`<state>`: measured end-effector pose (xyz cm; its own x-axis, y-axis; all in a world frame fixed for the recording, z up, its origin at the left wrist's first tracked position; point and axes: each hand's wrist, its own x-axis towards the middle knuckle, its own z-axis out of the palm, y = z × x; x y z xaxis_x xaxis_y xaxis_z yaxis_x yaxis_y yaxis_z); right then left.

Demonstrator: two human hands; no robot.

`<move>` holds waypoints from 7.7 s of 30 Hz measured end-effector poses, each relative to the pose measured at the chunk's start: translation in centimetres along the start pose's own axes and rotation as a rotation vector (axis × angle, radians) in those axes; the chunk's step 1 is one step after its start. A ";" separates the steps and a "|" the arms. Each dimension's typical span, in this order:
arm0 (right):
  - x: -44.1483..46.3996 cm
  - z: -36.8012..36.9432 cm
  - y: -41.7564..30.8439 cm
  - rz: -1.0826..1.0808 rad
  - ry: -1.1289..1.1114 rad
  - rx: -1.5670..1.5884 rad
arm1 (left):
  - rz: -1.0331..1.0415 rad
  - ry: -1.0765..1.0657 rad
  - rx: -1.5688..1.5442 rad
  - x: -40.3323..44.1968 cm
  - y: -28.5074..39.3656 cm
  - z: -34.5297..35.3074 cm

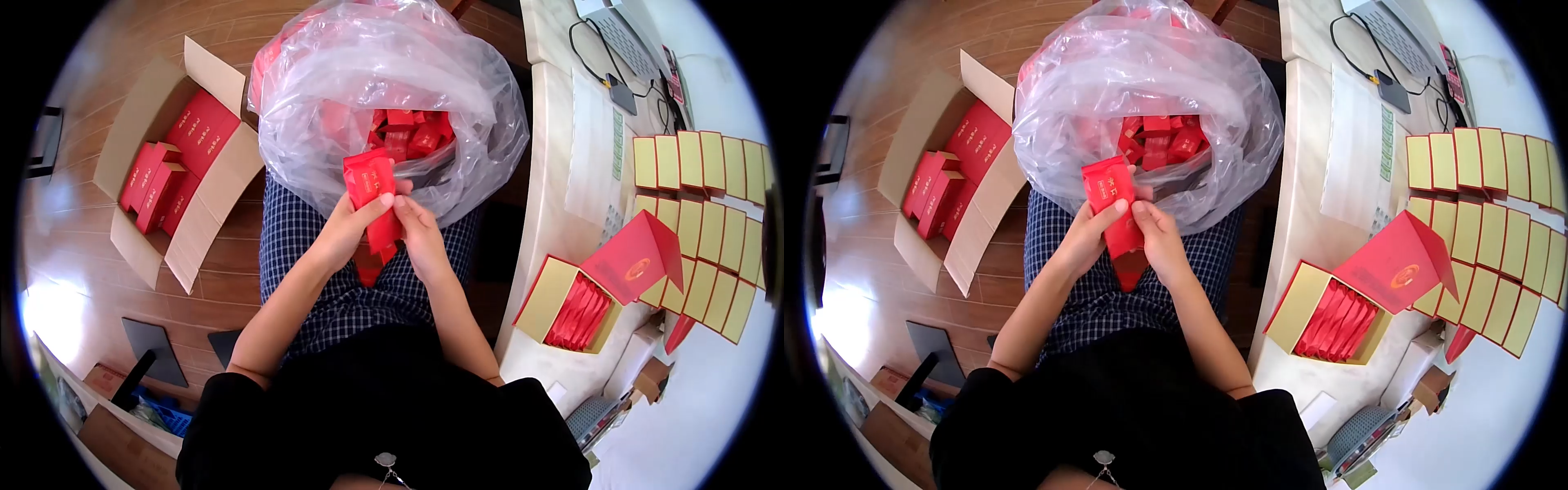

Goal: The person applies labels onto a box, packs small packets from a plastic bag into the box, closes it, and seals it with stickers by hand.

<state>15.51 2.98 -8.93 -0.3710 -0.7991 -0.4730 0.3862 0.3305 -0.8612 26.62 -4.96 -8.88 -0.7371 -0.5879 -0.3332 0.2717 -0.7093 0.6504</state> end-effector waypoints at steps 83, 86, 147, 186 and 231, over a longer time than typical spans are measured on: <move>18.9 -2.4 3.8 -0.560 0.531 -1.221 | -0.161 0.248 -0.238 -3.5 2.7 -3.1; 14.0 -4.1 3.9 -0.764 0.487 -0.992 | -0.177 0.299 -0.103 -2.4 0.7 -5.8; 0.6 4.1 -0.6 -0.633 0.068 -0.884 | 0.601 0.692 0.178 -0.5 1.2 -0.3; 7.9 -0.2 2.9 -0.508 0.244 -0.977 | 0.173 0.323 0.318 -0.8 -2.4 -3.3; -28.4 -21.0 -14.9 -0.702 0.627 -0.043 | 0.482 -0.999 0.688 -2.8 -9.0 33.4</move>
<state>2.54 31.28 13.45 -0.8989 -0.4104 0.1537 -0.1250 -0.0960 -0.9875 5.58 16.06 9.03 -0.8743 0.0261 0.4847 0.4850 0.0087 0.8745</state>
